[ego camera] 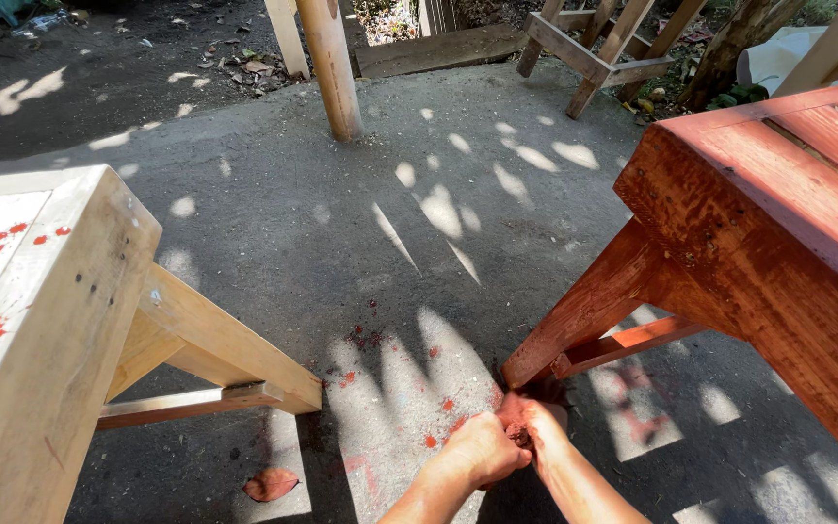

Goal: The person wipes a red-brown wood stain onto wooden furniture using a cloth. They first coat the slats of a finished bench, then dip the cloth into a bowl of stain and work the stain into the legs and frame of a small table, then reload the cloth and stain the slats of a second unfinished bench.

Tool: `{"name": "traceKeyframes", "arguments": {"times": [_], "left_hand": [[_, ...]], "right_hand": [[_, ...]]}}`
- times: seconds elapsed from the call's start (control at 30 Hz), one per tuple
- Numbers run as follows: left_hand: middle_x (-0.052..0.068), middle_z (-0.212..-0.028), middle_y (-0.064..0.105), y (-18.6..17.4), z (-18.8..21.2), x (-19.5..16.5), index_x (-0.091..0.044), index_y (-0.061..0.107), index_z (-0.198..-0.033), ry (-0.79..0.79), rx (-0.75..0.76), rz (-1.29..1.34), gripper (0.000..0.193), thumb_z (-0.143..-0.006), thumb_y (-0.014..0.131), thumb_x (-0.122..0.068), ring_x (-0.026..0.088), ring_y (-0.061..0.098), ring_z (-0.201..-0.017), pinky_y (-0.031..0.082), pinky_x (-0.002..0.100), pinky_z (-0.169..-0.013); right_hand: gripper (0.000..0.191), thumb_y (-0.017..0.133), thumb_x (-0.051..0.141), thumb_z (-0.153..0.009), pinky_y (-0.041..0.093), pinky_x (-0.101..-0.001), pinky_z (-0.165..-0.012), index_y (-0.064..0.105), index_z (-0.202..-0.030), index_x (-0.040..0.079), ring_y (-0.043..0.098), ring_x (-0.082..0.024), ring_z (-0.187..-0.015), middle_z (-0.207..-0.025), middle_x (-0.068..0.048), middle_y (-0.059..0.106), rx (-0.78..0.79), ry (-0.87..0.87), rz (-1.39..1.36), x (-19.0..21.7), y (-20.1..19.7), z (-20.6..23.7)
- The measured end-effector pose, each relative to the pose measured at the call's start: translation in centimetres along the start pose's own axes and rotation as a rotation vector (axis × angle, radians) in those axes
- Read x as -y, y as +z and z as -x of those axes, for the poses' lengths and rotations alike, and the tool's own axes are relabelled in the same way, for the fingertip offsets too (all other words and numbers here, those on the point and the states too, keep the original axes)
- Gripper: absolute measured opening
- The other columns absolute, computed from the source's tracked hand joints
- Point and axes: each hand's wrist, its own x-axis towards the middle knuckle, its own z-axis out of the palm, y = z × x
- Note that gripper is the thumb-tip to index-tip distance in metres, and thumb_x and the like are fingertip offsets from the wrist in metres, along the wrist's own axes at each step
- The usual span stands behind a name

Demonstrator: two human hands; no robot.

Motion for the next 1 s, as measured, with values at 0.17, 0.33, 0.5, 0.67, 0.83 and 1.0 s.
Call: {"name": "traceKeyframes", "arguments": {"times": [0.17, 0.33, 0.5, 0.67, 0.83, 1.0], "left_hand": [[0.015, -0.097, 0.079, -2.9, 1.3, 3.3, -0.003, 0.078, -0.099, 0.043, 0.171, 0.006, 0.040, -0.071, 0.082, -0.031, 0.029, 0.078, -0.090, 0.061, 0.043, -0.082], [0.015, -0.106, 0.076, -3.3, 2.5, 2.3, -0.022, 0.072, -0.123, 0.071, 0.040, 0.027, 0.049, -0.076, 0.077, -0.034, 0.032, 0.074, -0.098, 0.058, 0.044, -0.089], [0.015, -0.118, 0.072, -1.5, 2.3, 1.3, -0.023, 0.074, -0.123, -0.002, -0.008, -0.002, 0.046, -0.079, 0.076, -0.035, 0.033, 0.068, -0.113, 0.054, 0.044, -0.100], [0.013, -0.118, 0.073, -2.1, 2.2, 2.6, -0.022, 0.071, -0.124, -0.038, -0.053, 0.029, 0.044, -0.081, 0.076, -0.035, 0.031, 0.068, -0.114, 0.053, 0.043, -0.101], [0.011, -0.113, 0.075, -4.7, 2.7, 1.0, -0.026, 0.076, -0.119, 0.034, -0.062, 0.044, 0.040, -0.080, 0.071, -0.032, 0.030, 0.071, -0.108, 0.055, 0.041, -0.097], [0.011, -0.112, 0.075, -8.8, 2.3, -2.8, -0.021, 0.076, -0.117, 0.079, -0.053, -0.065, 0.038, -0.082, 0.072, -0.035, 0.031, 0.071, -0.105, 0.056, 0.041, -0.094]], "right_hand": [[0.031, 0.070, 0.006, -0.091, 0.056, -0.0340, -0.078, 0.074, -0.121, -0.003, 0.070, -0.019, -0.087, -0.096, -0.008, 0.079, 0.188, -0.035, 0.144, -3.3, 0.6, 2.2], [0.036, 0.070, 0.014, -0.087, 0.053, -0.0371, -0.091, 0.073, -0.123, 0.015, 0.068, -0.030, -0.105, -0.124, -0.015, 0.067, -0.107, -0.899, 0.964, -1.0, -0.4, 2.0], [0.023, 0.056, 0.030, -0.107, 0.048, -0.0419, -0.104, 0.071, -0.116, 0.015, 0.062, -0.041, -0.117, -0.127, -0.023, 0.068, -0.073, -0.089, 1.003, 0.9, 0.9, 0.8], [0.021, 0.059, 0.012, -0.094, 0.061, -0.0436, -0.090, 0.078, -0.103, 0.011, 0.076, -0.031, -0.103, -0.112, -0.015, 0.076, 0.139, -0.370, 1.789, 1.6, 3.2, 0.8], [0.018, 0.063, 0.016, -0.093, 0.062, -0.0451, -0.085, 0.079, -0.102, 0.012, 0.075, -0.032, -0.101, -0.107, -0.015, 0.076, 0.088, -0.440, 1.864, 4.8, 3.9, 2.3], [0.019, 0.064, 0.019, -0.094, 0.063, -0.0450, -0.082, 0.080, -0.100, 0.011, 0.077, -0.033, -0.099, -0.106, -0.015, 0.077, -0.004, -0.457, 1.870, 10.4, 4.1, 4.1]]}}
